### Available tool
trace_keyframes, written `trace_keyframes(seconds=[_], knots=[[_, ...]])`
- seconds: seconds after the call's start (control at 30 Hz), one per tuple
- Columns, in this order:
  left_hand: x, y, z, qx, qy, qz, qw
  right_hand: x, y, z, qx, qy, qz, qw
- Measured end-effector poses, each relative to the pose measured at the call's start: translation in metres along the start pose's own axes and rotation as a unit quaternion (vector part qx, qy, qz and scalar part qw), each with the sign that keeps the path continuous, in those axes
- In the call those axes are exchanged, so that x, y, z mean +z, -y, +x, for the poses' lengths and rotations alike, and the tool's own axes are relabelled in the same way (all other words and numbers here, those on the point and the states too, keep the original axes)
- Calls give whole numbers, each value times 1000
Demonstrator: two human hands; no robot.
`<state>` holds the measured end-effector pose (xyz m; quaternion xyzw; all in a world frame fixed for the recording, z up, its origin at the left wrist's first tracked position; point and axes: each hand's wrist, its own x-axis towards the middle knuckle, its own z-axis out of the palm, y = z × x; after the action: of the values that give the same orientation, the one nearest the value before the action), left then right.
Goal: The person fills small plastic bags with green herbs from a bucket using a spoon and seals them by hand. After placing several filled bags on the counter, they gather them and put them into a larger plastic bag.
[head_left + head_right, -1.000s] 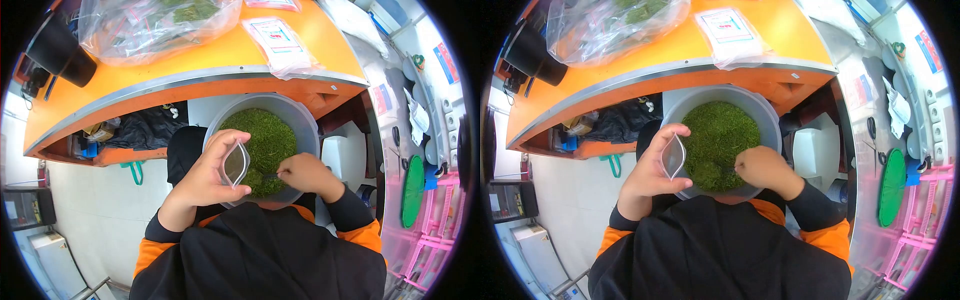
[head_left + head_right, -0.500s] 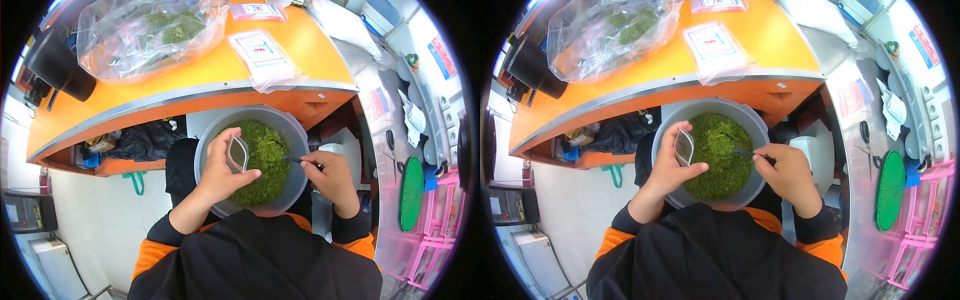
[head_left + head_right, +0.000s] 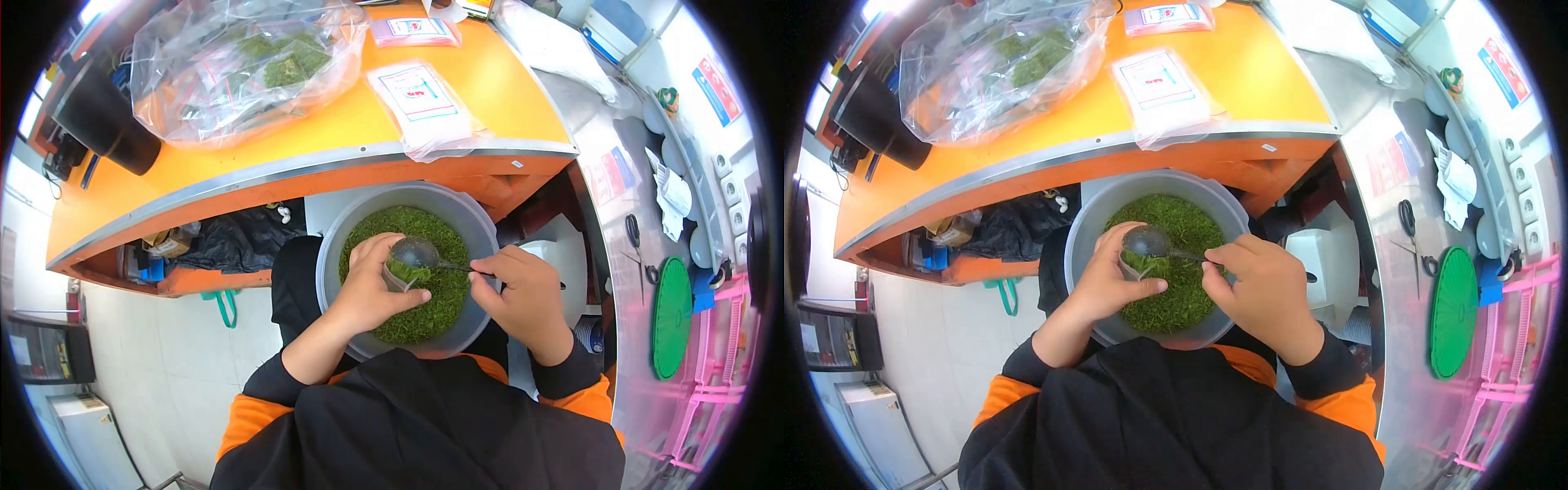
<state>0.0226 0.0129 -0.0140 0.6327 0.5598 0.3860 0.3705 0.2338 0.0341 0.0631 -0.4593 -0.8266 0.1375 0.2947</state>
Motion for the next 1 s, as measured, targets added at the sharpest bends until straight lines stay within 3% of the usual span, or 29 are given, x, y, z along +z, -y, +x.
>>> trace_keyframes(seconds=[0.2,0.3,0.37,0.47,0.53,0.6,0.67,0.7,0.73,0.83,1.0], knots=[[-6,-3,-2,34,-27,39,998,-3,-14,1,58,7,19,998],[-2,-6,-3,79,-83,105,988,20,-6,7,-21,-43,1,999],[2,-6,-3,126,-128,150,972,32,9,10,-129,-19,63,989],[4,0,-4,170,-160,181,955,56,8,-1,-123,11,77,989],[-2,-7,-4,182,-130,150,963,52,10,3,-97,-21,118,988],[-10,-18,-2,168,-93,76,978,52,6,6,-98,26,102,990],[-20,-9,1,48,25,-73,996,61,1,-1,-83,82,91,989],[-26,-9,7,-8,83,-146,986,60,1,-1,-74,66,123,987],[-30,-11,10,34,56,-116,991,59,1,0,-68,55,155,984],[-48,-20,11,10,121,-57,991,61,-1,-5,-37,18,234,971],[-46,-21,7,157,110,43,981,61,-4,-6,-4,-11,342,939]])
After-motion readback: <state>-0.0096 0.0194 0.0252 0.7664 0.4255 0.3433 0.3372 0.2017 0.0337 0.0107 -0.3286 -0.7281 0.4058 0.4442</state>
